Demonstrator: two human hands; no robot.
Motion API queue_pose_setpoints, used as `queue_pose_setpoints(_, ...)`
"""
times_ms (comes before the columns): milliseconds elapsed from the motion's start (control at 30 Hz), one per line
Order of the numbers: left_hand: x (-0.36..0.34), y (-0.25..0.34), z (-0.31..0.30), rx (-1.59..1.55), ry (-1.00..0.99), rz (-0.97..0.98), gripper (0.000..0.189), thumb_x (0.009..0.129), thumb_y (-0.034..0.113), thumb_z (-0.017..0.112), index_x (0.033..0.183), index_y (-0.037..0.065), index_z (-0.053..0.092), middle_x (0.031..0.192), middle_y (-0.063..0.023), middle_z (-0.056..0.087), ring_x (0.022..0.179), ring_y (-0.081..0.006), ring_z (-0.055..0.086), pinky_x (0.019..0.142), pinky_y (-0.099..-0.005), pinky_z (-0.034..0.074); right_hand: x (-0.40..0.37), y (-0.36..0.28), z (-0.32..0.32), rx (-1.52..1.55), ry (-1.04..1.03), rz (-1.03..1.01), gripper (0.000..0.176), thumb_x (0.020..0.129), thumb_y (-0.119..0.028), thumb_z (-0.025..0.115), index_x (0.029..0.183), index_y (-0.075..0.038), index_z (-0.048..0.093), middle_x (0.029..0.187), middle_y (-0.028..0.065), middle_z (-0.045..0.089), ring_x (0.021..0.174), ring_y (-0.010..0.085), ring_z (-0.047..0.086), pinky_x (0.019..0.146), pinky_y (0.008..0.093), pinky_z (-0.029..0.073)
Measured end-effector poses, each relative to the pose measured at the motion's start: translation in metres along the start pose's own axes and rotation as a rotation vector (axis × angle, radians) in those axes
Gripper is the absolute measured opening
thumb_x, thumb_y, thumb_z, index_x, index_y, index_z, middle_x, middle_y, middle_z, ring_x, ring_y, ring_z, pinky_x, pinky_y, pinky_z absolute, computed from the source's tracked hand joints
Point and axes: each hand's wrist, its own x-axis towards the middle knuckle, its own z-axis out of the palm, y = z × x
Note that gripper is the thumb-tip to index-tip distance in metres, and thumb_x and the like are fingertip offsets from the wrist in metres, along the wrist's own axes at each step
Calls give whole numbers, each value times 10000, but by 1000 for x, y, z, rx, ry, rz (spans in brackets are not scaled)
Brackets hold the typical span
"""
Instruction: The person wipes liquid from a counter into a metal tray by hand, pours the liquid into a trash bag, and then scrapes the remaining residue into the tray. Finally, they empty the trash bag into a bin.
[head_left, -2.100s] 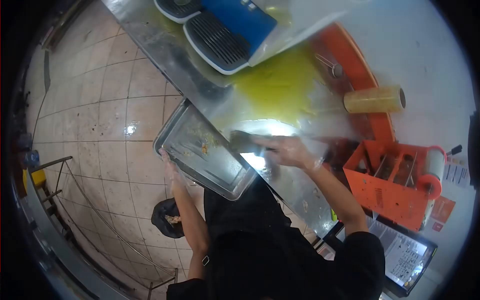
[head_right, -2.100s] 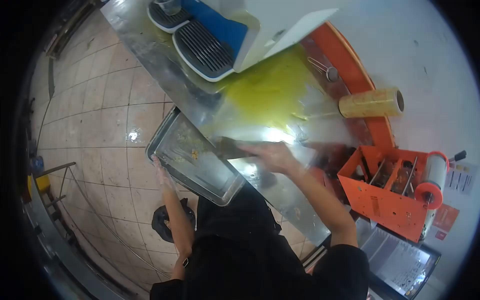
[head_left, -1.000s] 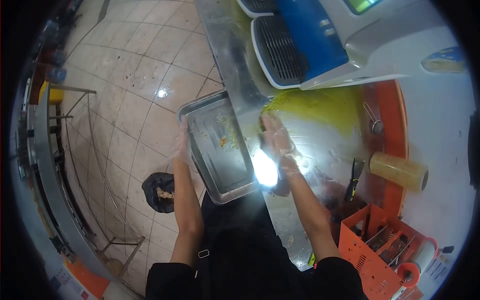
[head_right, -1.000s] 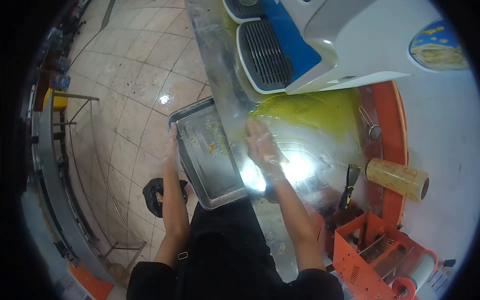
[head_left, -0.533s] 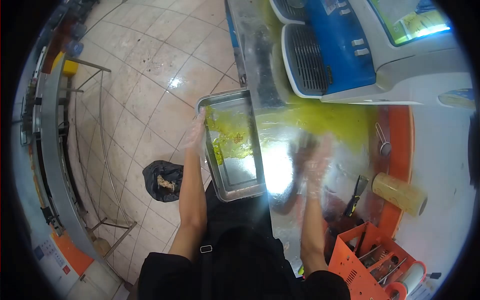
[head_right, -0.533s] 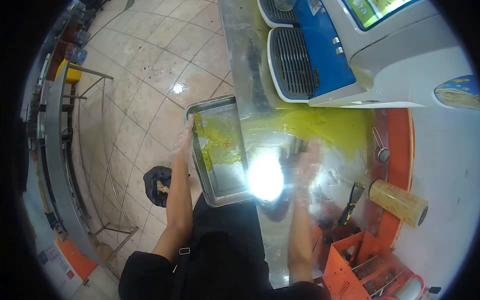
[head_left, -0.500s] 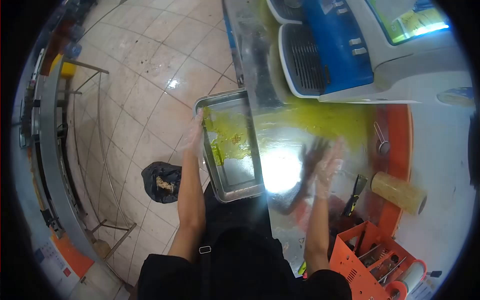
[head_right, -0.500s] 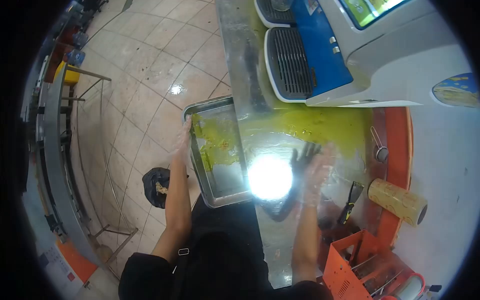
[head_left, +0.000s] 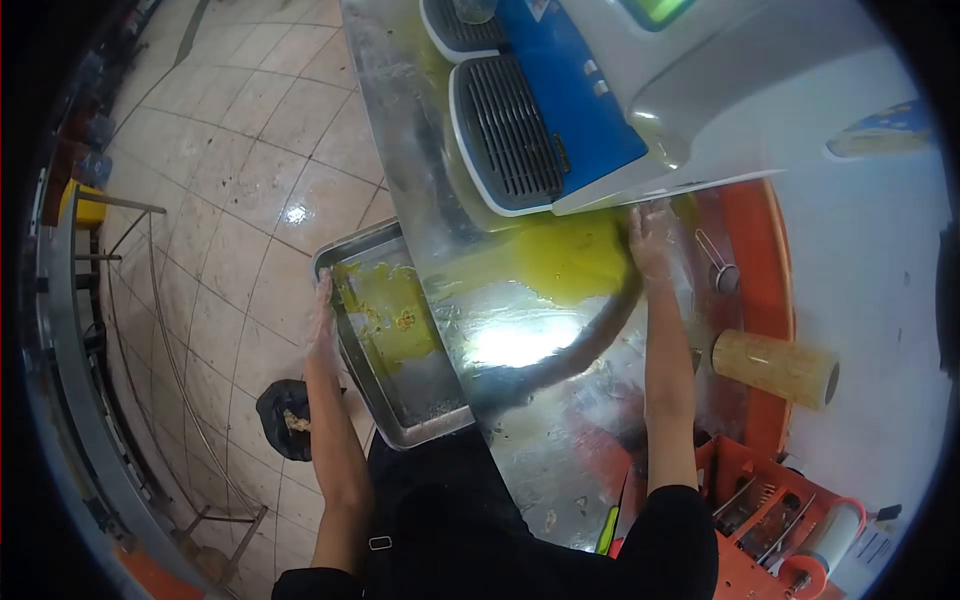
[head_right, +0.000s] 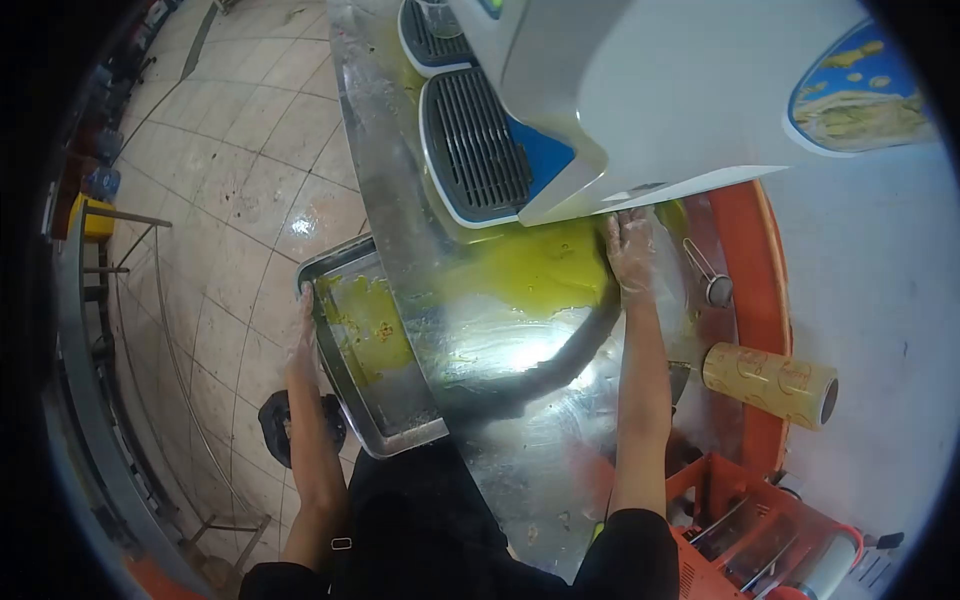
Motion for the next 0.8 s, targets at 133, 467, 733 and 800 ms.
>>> queue_pose_setpoints(133,-16,11,14,-59,-36,49,893,830,729,509,1393,37,478,1338,-136,538,1181,-270,506,988,-368,393,-1,-40,-5,270,-115,-28,440,990,-292,469,1335,-25,527,1411,215,456,1241,413,440,1062,451,339)
queue_pose_setpoints(467,-35,34,19,-54,-77,-14,904,837,716,513,1455,67,389,1485,-149,380,1342,-288,377,1089,-412,307,-64,-173,2,258,-264,-273,432,1005,-248,440,1397,-70,474,1470,141,420,1362,284,384,1101,371,329)
queue_pose_setpoints(733,-44,41,18,17,-47,36,866,862,680,510,1437,38,424,1474,-147,420,1358,-281,371,1094,-383,307,-111,-285,15,472,-328,-503,460,995,-252,444,1408,-51,453,1504,81,391,1414,233,314,1171,336,239)
queue_pose_setpoints(800,-33,34,19,4,-47,66,836,882,662,499,1424,29,440,1441,-125,462,1313,-266,419,1070,-362,330,-114,-301,13,561,-367,-498,452,997,-256,432,1401,-55,465,1500,82,397,1416,230,309,1175,348,230)
